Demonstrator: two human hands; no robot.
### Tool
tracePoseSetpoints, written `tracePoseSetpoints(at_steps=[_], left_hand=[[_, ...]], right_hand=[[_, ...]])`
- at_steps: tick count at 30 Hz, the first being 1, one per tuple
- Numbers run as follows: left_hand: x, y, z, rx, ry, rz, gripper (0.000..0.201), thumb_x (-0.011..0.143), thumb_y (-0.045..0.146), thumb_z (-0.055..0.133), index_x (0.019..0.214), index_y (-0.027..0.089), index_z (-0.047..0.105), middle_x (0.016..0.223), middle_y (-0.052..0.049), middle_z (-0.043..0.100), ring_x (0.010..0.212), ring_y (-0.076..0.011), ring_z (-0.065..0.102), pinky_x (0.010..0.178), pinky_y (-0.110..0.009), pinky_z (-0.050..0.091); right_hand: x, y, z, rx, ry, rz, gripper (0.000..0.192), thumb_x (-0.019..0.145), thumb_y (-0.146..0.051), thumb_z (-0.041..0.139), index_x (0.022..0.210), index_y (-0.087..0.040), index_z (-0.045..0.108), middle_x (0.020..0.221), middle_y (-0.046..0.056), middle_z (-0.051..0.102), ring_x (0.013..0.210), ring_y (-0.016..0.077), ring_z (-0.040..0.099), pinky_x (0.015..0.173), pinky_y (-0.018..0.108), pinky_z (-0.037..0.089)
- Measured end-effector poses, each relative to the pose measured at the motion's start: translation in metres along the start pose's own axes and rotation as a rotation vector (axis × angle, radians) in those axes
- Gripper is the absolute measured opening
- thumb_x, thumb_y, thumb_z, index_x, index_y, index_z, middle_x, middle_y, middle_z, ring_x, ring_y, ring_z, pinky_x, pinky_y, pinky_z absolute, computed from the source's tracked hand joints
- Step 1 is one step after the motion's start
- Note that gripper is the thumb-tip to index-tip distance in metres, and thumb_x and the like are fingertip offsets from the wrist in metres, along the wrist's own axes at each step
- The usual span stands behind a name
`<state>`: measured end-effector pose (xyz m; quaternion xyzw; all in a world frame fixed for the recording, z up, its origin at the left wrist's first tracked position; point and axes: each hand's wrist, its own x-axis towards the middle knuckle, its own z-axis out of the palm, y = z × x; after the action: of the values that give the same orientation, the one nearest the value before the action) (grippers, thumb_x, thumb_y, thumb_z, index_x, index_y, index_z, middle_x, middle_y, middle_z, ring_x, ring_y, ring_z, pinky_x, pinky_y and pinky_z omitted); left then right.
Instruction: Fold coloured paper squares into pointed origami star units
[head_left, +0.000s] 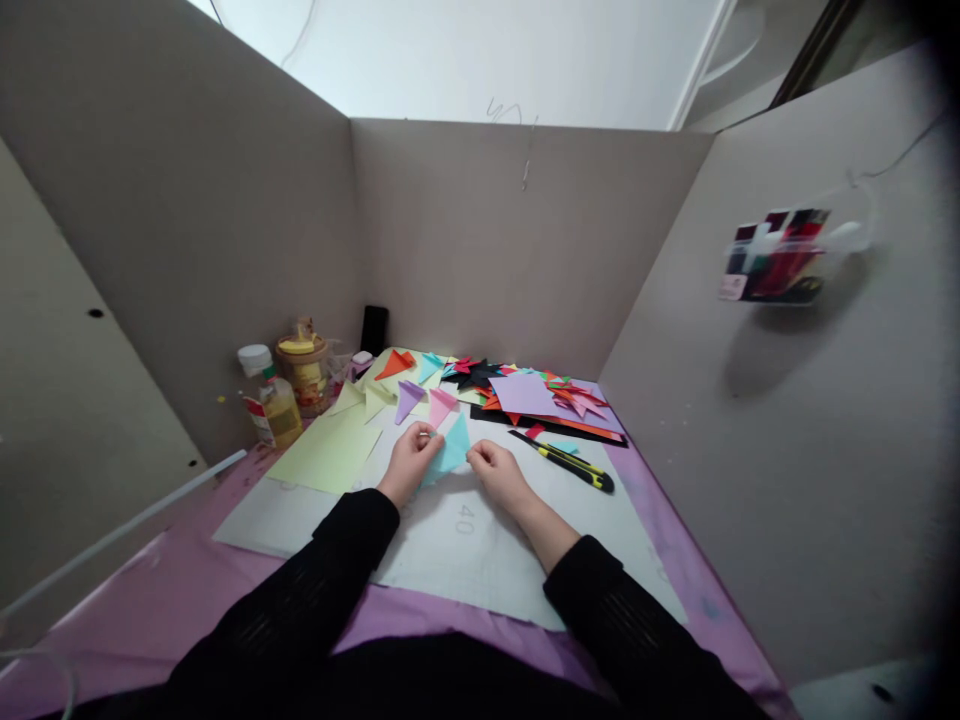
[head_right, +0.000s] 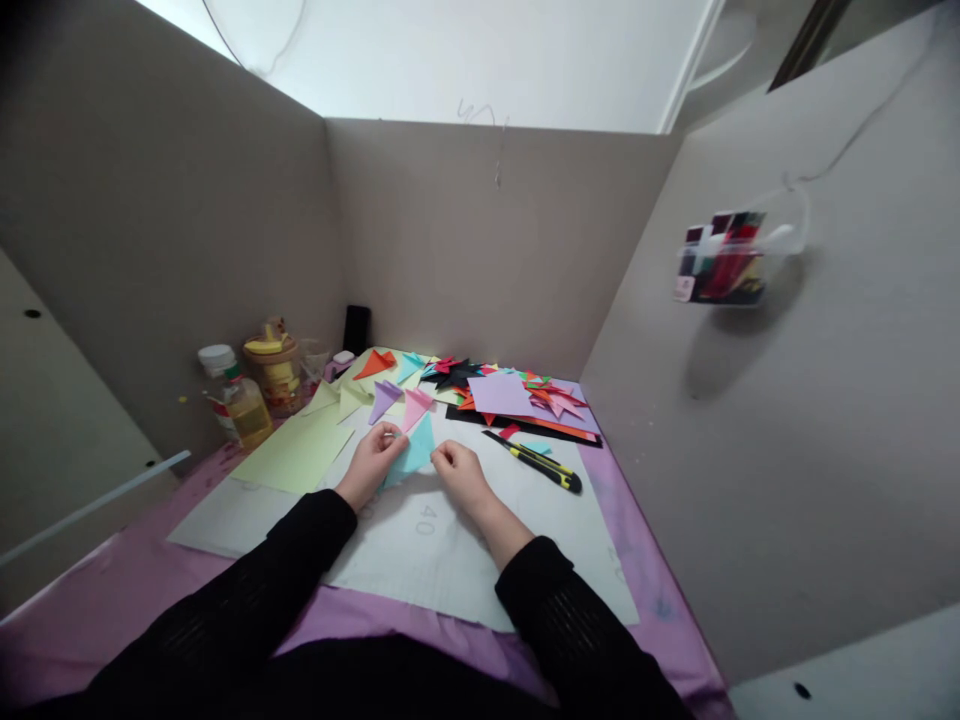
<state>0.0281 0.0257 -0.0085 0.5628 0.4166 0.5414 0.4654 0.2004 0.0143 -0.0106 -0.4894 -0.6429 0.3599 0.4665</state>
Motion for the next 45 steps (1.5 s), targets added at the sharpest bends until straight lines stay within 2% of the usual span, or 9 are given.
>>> tracePoseSetpoints(at_steps=[5, 11, 14, 18, 27, 30, 34, 41, 45], left_hand=[[-0.005, 0.005, 0.002, 0.049, -0.182, -0.038, 0.054, 0.061, 0.030, 0.075, 0.105, 0.018, 0.045, 0.080, 0.000, 0.064, 0.067, -0.0145, 0.060, 0.058, -0.022, 0.044], [-0.006, 0.002, 0.003, 0.127, -0.114, -0.009, 0.047, 0.063, 0.029, 0.074, 0.102, 0.017, 0.050, 0.073, 0.001, 0.062, 0.065, -0.0148, 0.059, 0.058, -0.023, 0.044], [-0.005, 0.001, 0.005, 0.107, -0.117, 0.013, 0.043, 0.063, 0.030, 0.073, 0.097, 0.017, 0.051, 0.077, 0.000, 0.063, 0.069, -0.0155, 0.060, 0.061, -0.024, 0.046], [-0.006, 0.002, 0.008, 0.090, -0.145, 0.038, 0.037, 0.064, 0.031, 0.072, 0.092, 0.016, 0.053, 0.080, -0.001, 0.065, 0.072, -0.0164, 0.062, 0.064, -0.025, 0.047], [-0.006, -0.001, 0.008, 0.061, -0.150, -0.003, 0.043, 0.063, 0.030, 0.073, 0.097, 0.015, 0.053, 0.081, -0.004, 0.067, 0.073, -0.0184, 0.064, 0.063, -0.026, 0.047], [-0.006, -0.002, 0.008, 0.100, -0.136, -0.018, 0.044, 0.062, 0.032, 0.074, 0.098, 0.015, 0.052, 0.072, -0.001, 0.065, 0.060, -0.0142, 0.060, 0.054, -0.022, 0.043], [-0.007, -0.001, 0.005, 0.151, -0.125, -0.082, 0.043, 0.063, 0.035, 0.073, 0.096, 0.016, 0.051, 0.056, 0.005, 0.057, 0.041, -0.0077, 0.047, 0.041, -0.017, 0.030], [-0.007, 0.004, 0.001, 0.125, -0.169, -0.201, 0.047, 0.061, 0.035, 0.074, 0.098, 0.016, 0.052, 0.059, 0.001, 0.062, 0.038, -0.0066, 0.045, 0.040, -0.017, 0.029], [-0.006, 0.001, -0.007, 0.105, -0.211, -0.235, 0.050, 0.060, 0.031, 0.075, 0.101, 0.016, 0.051, 0.063, -0.002, 0.066, 0.046, -0.0099, 0.053, 0.045, -0.019, 0.035]], right_hand=[[0.002, 0.003, -0.005, -0.013, 0.064, -0.039, 0.019, 0.074, -0.032, 0.053, 0.061, -0.018, 0.051, 0.058, -0.003, 0.047, 0.057, 0.0124, 0.042, 0.056, 0.024, 0.034], [0.001, 0.006, 0.000, 0.094, 0.020, -0.019, 0.023, 0.072, -0.039, 0.059, 0.064, -0.018, 0.054, 0.054, -0.003, 0.046, 0.053, 0.0116, 0.040, 0.051, 0.023, 0.032], [0.000, 0.010, 0.007, 0.141, -0.032, 0.021, 0.025, 0.069, -0.039, 0.062, 0.061, -0.018, 0.052, 0.050, -0.005, 0.045, 0.047, 0.0097, 0.038, 0.047, 0.022, 0.030], [0.000, 0.015, 0.011, 0.179, 0.001, 0.058, 0.029, 0.070, -0.041, 0.062, 0.057, -0.018, 0.050, 0.046, -0.005, 0.044, 0.044, 0.0090, 0.037, 0.044, 0.021, 0.030], [0.000, 0.010, 0.009, 0.328, -0.039, 0.119, 0.036, 0.075, -0.047, 0.055, 0.059, -0.015, 0.060, 0.052, 0.001, 0.055, 0.041, 0.0093, 0.041, 0.041, 0.022, 0.031], [0.002, 0.011, 0.007, 0.329, 0.005, 0.134, 0.038, 0.075, -0.047, 0.053, 0.058, -0.015, 0.060, 0.051, 0.002, 0.056, 0.040, 0.0090, 0.040, 0.040, 0.022, 0.030], [0.008, 0.011, -0.002, 0.354, 0.180, 0.131, 0.036, 0.073, -0.048, 0.055, 0.056, -0.016, 0.058, 0.052, 0.001, 0.056, 0.041, 0.0090, 0.041, 0.041, 0.022, 0.031], [0.013, 0.012, -0.011, 0.413, 0.254, 0.137, 0.033, 0.069, -0.046, 0.058, 0.057, -0.016, 0.057, 0.053, 0.002, 0.056, 0.043, 0.0091, 0.042, 0.039, 0.022, 0.029], [0.017, 0.015, -0.016, 0.446, 0.338, 0.146, 0.032, 0.068, -0.046, 0.059, 0.058, -0.016, 0.056, 0.053, 0.002, 0.055, 0.043, 0.0095, 0.043, 0.038, 0.021, 0.029]])
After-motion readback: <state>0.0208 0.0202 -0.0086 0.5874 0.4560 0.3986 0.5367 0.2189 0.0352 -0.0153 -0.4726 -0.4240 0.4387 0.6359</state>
